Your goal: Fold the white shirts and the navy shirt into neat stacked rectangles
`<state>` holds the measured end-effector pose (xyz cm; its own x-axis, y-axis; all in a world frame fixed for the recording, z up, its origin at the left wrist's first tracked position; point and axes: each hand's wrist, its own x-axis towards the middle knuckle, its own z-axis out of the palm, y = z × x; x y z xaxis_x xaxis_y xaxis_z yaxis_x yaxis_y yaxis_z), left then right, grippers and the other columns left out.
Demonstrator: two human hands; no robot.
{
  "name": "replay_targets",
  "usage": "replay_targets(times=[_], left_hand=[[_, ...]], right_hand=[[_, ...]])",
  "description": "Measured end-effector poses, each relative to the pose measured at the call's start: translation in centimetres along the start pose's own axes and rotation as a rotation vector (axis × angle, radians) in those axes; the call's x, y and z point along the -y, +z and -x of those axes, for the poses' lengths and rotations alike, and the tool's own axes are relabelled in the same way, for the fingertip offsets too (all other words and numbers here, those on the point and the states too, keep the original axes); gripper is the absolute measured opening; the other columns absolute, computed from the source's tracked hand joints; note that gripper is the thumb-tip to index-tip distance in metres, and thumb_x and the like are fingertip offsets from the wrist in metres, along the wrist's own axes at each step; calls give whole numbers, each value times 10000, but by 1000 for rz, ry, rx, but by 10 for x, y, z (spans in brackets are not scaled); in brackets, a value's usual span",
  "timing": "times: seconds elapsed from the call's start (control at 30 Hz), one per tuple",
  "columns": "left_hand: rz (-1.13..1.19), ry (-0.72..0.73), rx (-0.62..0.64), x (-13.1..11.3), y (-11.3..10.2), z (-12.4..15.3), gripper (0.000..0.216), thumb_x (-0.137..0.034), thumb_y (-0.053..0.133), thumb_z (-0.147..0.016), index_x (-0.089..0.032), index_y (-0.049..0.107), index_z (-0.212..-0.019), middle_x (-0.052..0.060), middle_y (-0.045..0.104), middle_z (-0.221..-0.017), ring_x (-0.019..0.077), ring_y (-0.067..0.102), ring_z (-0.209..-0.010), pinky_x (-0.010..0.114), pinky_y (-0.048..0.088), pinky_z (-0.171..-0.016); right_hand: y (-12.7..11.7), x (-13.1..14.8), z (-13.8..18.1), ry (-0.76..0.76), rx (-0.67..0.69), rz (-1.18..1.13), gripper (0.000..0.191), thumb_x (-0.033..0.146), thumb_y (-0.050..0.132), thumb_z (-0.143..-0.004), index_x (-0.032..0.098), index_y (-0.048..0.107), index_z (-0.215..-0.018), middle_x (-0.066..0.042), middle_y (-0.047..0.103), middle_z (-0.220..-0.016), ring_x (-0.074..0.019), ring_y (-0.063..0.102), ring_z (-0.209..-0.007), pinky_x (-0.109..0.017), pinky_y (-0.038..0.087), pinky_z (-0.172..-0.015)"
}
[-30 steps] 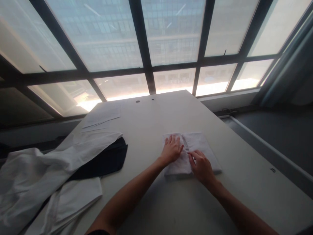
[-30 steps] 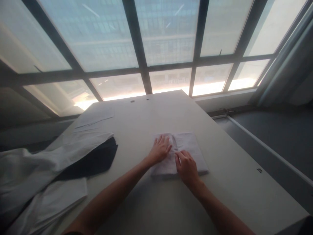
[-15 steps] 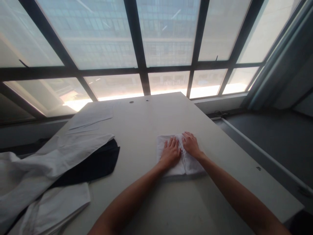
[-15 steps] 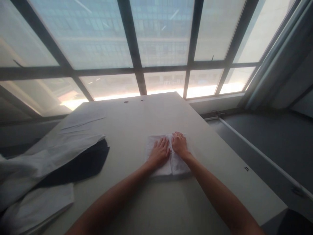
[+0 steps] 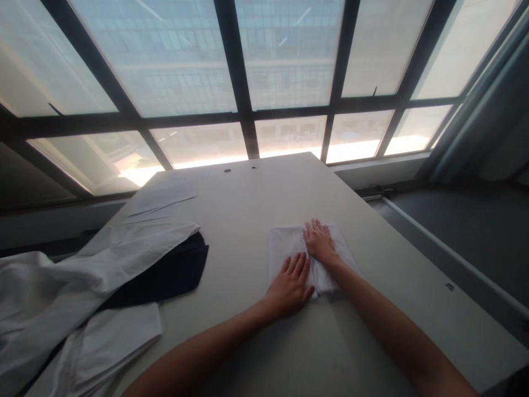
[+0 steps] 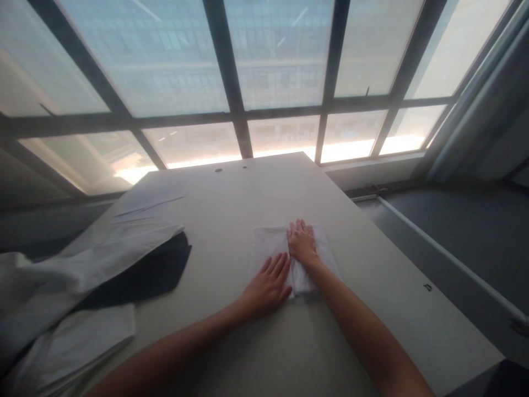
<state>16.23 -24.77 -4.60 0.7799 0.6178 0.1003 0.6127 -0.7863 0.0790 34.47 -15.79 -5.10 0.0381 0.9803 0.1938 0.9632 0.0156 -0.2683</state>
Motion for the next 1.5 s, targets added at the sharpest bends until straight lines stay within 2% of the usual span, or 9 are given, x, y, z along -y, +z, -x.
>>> replay_targets(times=[0.17, 0.27, 0.4, 0.53, 0.67, 0.8, 1.1, 1.33, 1.5], left_hand=[[90, 11, 67, -9, -7, 18, 723, -561, 239, -1027, -66, 231, -1555, 179, 142, -1630, 287, 42, -1518, 462, 95, -1225], [227, -20, 110, -9, -24, 13, 655, -519, 264, -1036, -90, 315, -1529, 178, 296, -1589, 282, 228, -1490, 445, 220, -1199], [361, -74, -48, -3, -48, -21, 519, -403, 252, -1059, -138, 430, -1468, 128, 517, -1462, 210, 466, -1362, 336, 343, -1139], [232, -171, -76, 7, -40, -68, 502, -369, 340, -1035, -85, 463, -1430, 192, 448, -1501, 286, 360, -1431, 456, 273, -1175], [143, -245, -52, 13, -8, -95, 568, -414, 336, -1031, -65, 394, -1475, 204, 335, -1567, 305, 252, -1478, 513, 211, -1188], [93, -233, -81, 13, 11, -96, 598, -421, 282, -1037, -64, 324, -1515, 172, 243, -1613, 282, 167, -1505, 511, 152, -1202], [13, -273, -56, 4, 19, -86, 671, -453, 267, -1019, -27, 261, -1538, 210, 222, -1610, 314, 132, -1509, 526, 128, -1198], [-9, -253, -62, 3, 19, -84, 635, -319, 325, -990, 28, 270, -1518, 245, 229, -1597, 323, 132, -1506, 500, 133, -1200], [33, -279, -55, -4, 13, -81, 608, -267, 350, -977, 57, 316, -1491, 303, 264, -1559, 366, 199, -1484, 523, 206, -1176]], right_hand=[[2, 3, 5, -30, -118, -50, 468, 305, 320, -1025, 96, 538, -1382, -194, 438, -1509, -261, 296, -1448, -431, 177, -1171], [2, 3, 4, -56, -193, -168, 427, 281, 355, -1002, 105, 607, -1299, -186, 534, -1426, -243, 403, -1384, -403, 236, -1158], [-5, -11, -4, 3, -345, -502, 394, 253, 362, -952, 125, 688, -1134, -153, 691, -1184, -214, 605, -1143, -351, 417, -1042], [-22, -46, -4, 136, -488, -645, 395, 260, 389, -898, 99, 707, -1067, -162, 707, -1114, -234, 635, -1071, -363, 481, -969], [-37, -86, 15, 335, -337, -551, 400, 238, 468, -829, 92, 707, -1115, -166, 705, -1149, -241, 656, -1055, -349, 489, -954], [-43, -110, 42, 413, -219, -524, 384, 250, 526, -804, 86, 723, -1091, -169, 742, -1038, -239, 705, -909, -323, 532, -838], [-53, -107, 55, 535, 86, -668, 279, 311, 687, -752, 97, 732, -926, -92, 735, -753, -201, 684, -676, -246, 502, -560], [-76, -98, 66, 425, 421, -1253, 486, 342, 767, -711, 142, 660, -1142, -102, 755, -951, -228, 708, -803, -294, 565, -661], [-88, -84, 63, 293, 402, -1368, 608, 296, 754, -674, 151, 604, -1245, -109, 751, -995, -236, 711, -778, -326, 575, -670]])
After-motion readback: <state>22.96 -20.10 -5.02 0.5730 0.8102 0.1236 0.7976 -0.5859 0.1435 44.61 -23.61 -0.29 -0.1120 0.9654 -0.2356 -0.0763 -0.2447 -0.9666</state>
